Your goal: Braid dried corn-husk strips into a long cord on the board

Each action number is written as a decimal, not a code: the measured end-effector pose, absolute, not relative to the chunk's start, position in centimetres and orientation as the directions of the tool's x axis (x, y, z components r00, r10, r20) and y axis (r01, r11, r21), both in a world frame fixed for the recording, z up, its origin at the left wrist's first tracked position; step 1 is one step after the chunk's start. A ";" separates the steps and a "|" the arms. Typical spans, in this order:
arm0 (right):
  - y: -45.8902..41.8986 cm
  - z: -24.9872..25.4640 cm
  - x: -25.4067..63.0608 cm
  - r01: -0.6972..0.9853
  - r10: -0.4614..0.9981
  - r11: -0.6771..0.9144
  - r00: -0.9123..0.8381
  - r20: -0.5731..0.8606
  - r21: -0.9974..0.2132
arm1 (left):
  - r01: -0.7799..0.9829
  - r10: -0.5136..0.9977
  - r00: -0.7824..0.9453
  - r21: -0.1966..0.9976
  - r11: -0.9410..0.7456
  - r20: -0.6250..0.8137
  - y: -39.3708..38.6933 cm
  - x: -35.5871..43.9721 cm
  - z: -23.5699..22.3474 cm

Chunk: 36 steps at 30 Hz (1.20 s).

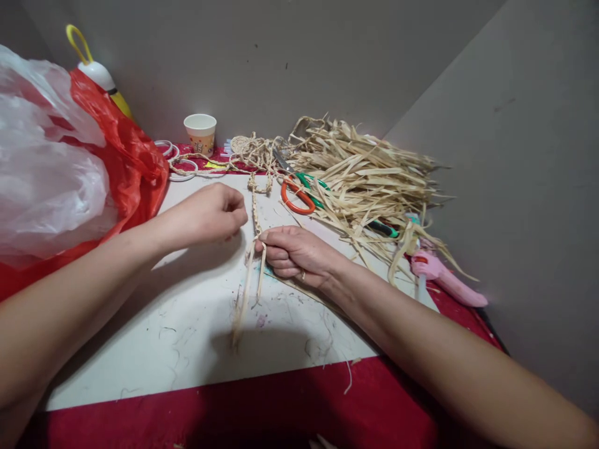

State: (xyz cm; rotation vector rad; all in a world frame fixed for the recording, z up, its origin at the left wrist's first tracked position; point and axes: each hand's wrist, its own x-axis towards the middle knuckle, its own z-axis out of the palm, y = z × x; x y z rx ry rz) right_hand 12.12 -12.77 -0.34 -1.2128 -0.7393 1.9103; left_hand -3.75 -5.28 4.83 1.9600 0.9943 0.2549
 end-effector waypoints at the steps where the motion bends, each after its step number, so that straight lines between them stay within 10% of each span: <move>1: -12.8 -0.3 12.1 -0.279 0.825 -0.558 -0.286 -0.487 -0.781 | 0.517 0.733 0.636 0.839 -0.173 -0.241 -4.7 -3.7 4.2; 8: -12.7 -0.7 12.6 -0.236 0.814 -0.557 -0.346 -0.467 -0.796 | 0.360 0.401 0.743 0.825 0.437 -0.536 -4.9 -2.8 1.0; 23: -12.6 -0.6 12.7 0.016 0.827 -0.496 -0.295 -0.478 -0.868 | 0.518 0.500 0.769 0.846 -0.124 -0.398 -4.8 -3.2 1.2; 36: -12.9 -0.6 13.0 0.441 0.935 -0.165 -0.214 -0.281 -0.882 | 0.518 0.377 0.737 0.827 0.218 -0.561 -4.8 -3.1 1.3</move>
